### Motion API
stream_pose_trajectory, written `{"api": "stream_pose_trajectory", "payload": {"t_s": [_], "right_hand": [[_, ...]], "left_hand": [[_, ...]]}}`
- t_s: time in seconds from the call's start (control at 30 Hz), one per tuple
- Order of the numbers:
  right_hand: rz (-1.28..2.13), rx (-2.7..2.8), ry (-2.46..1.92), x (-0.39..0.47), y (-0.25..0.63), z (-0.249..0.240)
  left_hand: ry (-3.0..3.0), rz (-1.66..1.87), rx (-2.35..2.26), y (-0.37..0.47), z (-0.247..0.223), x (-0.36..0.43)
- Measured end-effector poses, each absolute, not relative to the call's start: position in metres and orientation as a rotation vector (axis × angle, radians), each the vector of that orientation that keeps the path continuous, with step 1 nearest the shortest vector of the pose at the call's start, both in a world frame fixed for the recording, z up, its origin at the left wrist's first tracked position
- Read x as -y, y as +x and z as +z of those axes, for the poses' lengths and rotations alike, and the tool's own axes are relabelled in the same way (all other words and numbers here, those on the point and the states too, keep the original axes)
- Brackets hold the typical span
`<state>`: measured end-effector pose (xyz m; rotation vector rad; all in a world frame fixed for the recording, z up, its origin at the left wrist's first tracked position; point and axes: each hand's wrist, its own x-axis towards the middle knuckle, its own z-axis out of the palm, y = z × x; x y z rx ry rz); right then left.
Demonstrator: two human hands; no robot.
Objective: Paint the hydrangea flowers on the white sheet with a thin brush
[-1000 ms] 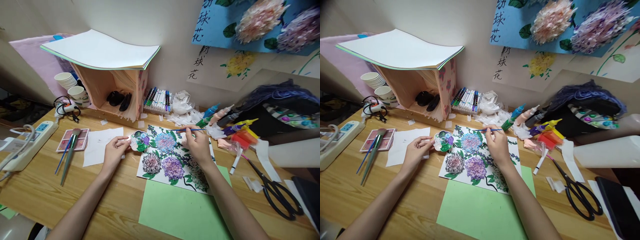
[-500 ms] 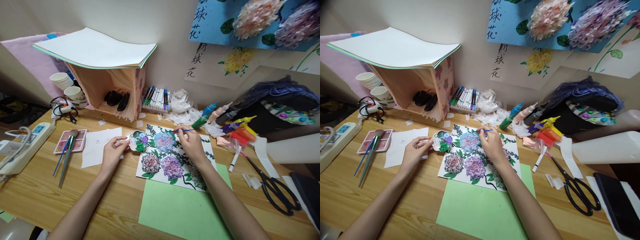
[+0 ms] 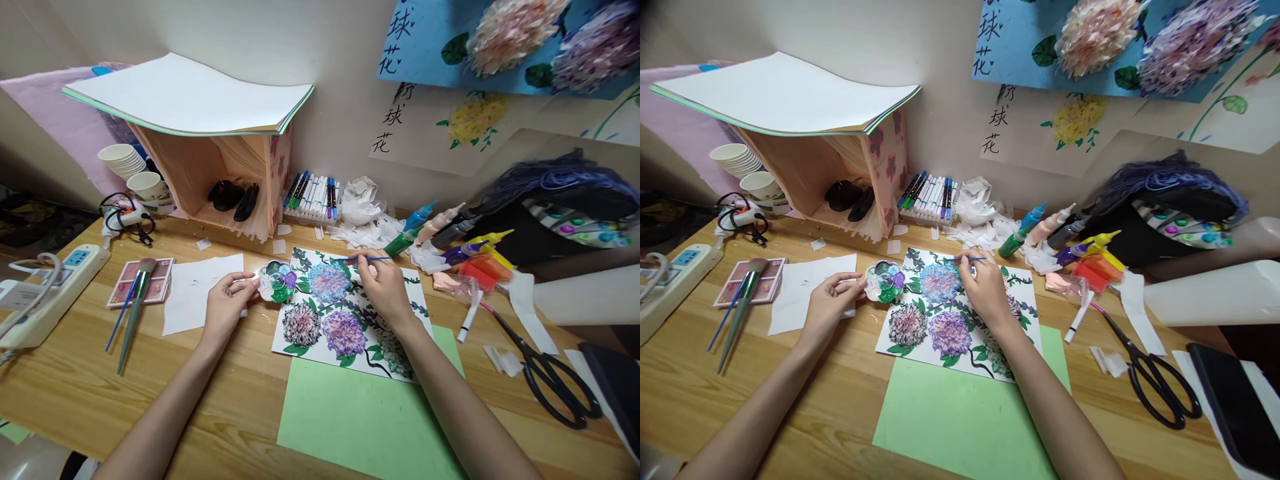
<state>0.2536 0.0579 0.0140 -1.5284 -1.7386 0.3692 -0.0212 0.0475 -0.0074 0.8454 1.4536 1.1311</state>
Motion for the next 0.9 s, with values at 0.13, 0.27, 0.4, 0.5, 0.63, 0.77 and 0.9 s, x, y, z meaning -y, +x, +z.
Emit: {"api": "stream_pose_trajectory", "payload": {"t_s": [0.13, 0.27, 0.4, 0.5, 0.63, 0.77, 0.9], "right_hand": [[0.386, 1.751, -1.542, -0.0582, 0.2538, 0.0131], [0.383, 1.754, -1.526, -0.0579, 0.2545, 0.0139], [0.359, 1.746, -1.515, -0.0578, 0.2550, 0.0154], [0.364, 1.752, -1.514, -0.0578, 0.2552, 0.0153], [0.351, 1.745, -1.506, -0.0580, 0.2556, 0.0150], [0.381, 1.750, -1.523, -0.0586, 0.2560, 0.0145], [0.355, 1.738, -1.553, -0.0592, 0.2579, 0.0142]], "left_hand": [[0.846, 1.133, -1.456, -0.0216, -0.0087, -0.0477], [0.848, 1.126, -1.457, -0.0217, -0.0090, -0.0480], [0.851, 1.124, -1.466, -0.0208, -0.0068, -0.0477], [0.843, 1.126, -1.468, -0.0204, -0.0055, -0.0476], [0.841, 1.128, -1.469, -0.0209, -0.0063, -0.0484], [0.845, 1.124, -1.467, -0.0212, -0.0065, -0.0487], [0.841, 1.128, -1.469, -0.0211, -0.0058, -0.0483]]}}
